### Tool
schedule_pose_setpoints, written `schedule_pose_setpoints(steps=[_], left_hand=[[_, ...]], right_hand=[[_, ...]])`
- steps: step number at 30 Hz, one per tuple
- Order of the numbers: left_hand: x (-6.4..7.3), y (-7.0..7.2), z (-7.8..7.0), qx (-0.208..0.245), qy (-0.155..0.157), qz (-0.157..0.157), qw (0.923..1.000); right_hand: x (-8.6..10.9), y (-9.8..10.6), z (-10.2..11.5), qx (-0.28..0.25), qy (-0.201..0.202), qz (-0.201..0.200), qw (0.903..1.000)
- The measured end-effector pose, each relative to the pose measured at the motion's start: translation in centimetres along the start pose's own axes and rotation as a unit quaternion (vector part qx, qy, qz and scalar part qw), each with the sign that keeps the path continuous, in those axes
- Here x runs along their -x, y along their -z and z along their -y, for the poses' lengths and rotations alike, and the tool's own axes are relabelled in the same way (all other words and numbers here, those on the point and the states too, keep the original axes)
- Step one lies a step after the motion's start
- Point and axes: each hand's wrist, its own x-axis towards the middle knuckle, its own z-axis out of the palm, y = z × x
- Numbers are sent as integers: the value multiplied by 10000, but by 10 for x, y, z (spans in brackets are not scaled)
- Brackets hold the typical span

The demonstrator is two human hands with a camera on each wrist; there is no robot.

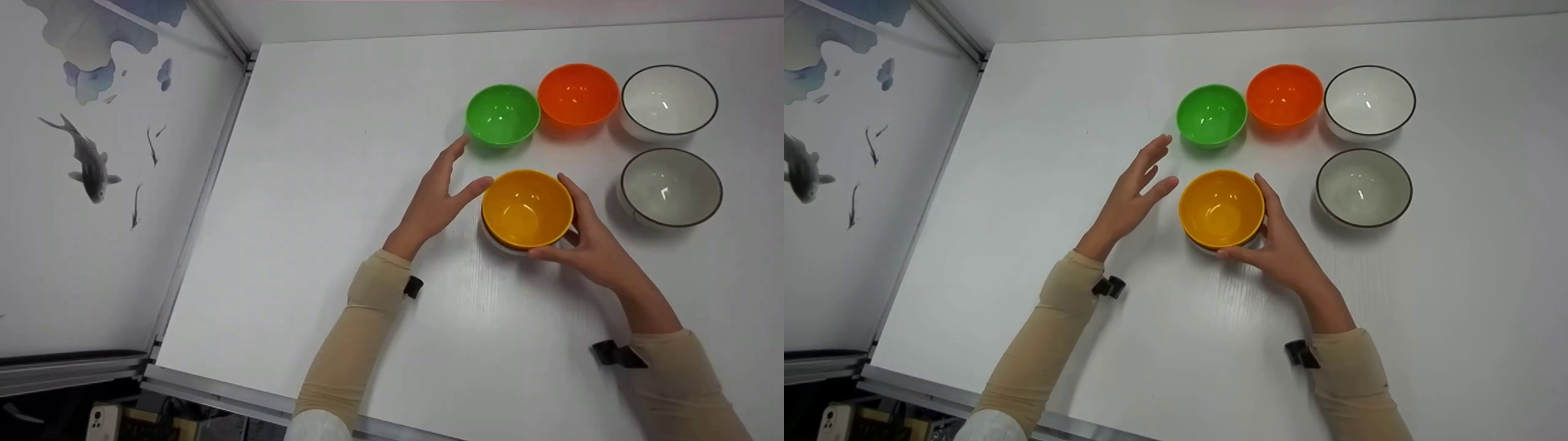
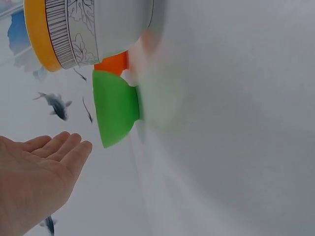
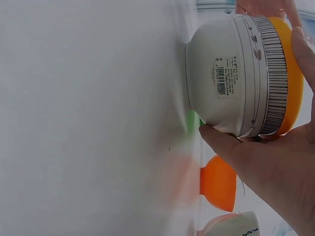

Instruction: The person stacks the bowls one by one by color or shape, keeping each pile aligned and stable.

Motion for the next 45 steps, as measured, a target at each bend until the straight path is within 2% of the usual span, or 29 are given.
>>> schedule_pose_setpoints(steps=[5, 11, 21, 33, 45], left_hand=[[-6, 3, 2, -143, 69, -124, 9998], [-14, 8, 5, -211, -93, -539, 9983], [-24, 10, 11, -14, -298, -984, 9947], [-29, 12, 17, 113, -234, -1104, 9935], [-35, 9, 23, 124, -163, -1147, 9932]], right_hand=[[0, 0, 0, 13, -18, 9, 10000], [-1, 0, 0, 92, -84, 14, 9999], [0, -1, 0, 58, -24, 12, 10000], [2, 0, 2, -161, 88, -35, 9998], [1, -1, 0, -61, 51, -31, 10000]])
